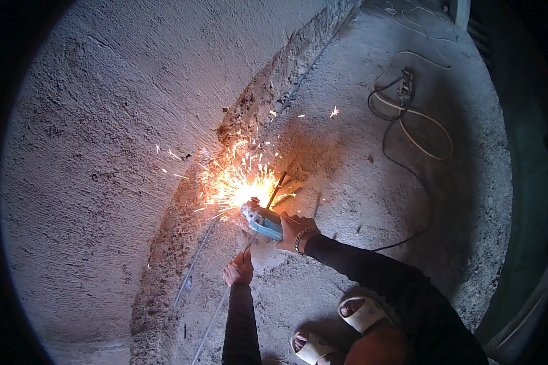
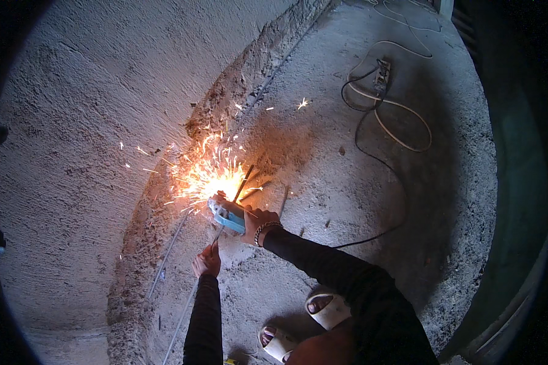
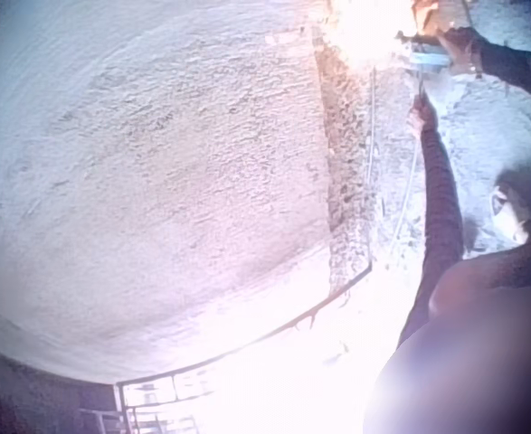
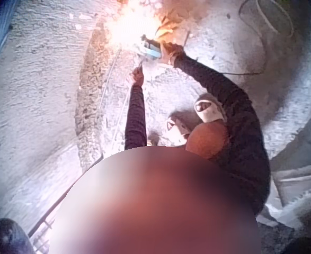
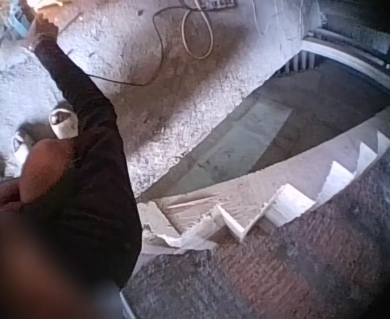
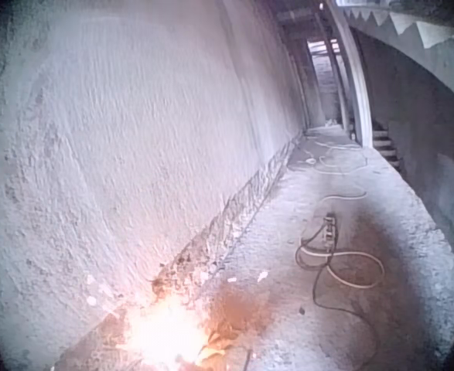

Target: The person uses an angle grinder to cut several metal rods placed on bricks on the floor. They repeatedly position each rod, cut it, and remove the cut pieces. Another person is present nearby but does not assist with the cutting.

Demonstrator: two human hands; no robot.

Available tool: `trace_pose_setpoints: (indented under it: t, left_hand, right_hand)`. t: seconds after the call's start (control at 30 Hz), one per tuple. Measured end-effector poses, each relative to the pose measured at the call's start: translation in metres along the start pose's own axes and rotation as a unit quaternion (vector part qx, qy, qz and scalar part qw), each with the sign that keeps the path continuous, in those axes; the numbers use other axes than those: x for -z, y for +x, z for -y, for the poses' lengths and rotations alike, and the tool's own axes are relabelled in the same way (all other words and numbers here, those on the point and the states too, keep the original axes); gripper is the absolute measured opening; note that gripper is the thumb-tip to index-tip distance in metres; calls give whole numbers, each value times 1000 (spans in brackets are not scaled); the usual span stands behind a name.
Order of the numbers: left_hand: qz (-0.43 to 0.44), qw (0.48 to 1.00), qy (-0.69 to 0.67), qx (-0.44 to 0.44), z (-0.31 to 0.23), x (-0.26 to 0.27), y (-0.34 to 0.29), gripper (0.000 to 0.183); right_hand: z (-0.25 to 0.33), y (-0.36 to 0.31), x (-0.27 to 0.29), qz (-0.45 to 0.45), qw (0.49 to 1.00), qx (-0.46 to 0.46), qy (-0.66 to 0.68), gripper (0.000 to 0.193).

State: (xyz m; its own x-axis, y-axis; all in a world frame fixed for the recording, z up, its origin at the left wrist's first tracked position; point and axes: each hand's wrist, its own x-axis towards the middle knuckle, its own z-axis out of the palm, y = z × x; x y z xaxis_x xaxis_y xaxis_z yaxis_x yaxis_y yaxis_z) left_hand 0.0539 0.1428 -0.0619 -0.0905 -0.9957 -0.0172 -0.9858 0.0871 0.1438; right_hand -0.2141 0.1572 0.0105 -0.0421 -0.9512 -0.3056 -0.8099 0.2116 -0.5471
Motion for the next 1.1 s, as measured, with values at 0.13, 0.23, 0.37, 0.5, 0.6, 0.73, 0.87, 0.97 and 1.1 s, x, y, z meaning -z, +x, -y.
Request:
trace_pose_setpoints:
  t: [0.13,0.23,0.37,0.5,0.6,0.73,0.87,0.97,1.1]
  left_hand:
    - [-7,1000,5,-3,1,-1,0,50]
    - [-19,999,23,-20,1,-1,-1,49]
    - [-25,999,42,-16,-1,-1,-1,49]
    - [-15,999,23,-20,1,-2,-1,50]
    - [-21,999,8,-22,4,-4,0,51]
    - [-41,999,8,-28,3,-4,1,52]
    - [-12,999,33,-15,1,0,0,53]
    - [-12,1000,22,-13,1,0,0,53]
    - [-26,999,16,-22,1,-1,-1,50]
  right_hand:
    - [-3,-1,-7,-13,1000,20,-3,68]
    - [-4,-5,-5,-2,1000,17,1,69]
    - [-3,-11,5,-1,1000,16,5,69]
    - [-3,-16,9,14,1000,3,7,69]
    - [-4,-18,6,-20,999,27,-20,69]
    - [-6,-20,7,17,1000,6,17,74]
    - [-7,-23,11,11,1000,22,15,74]
    - [-5,-22,12,28,1000,3,13,75]
    - [-4,-19,10,22,1000,9,4,72]
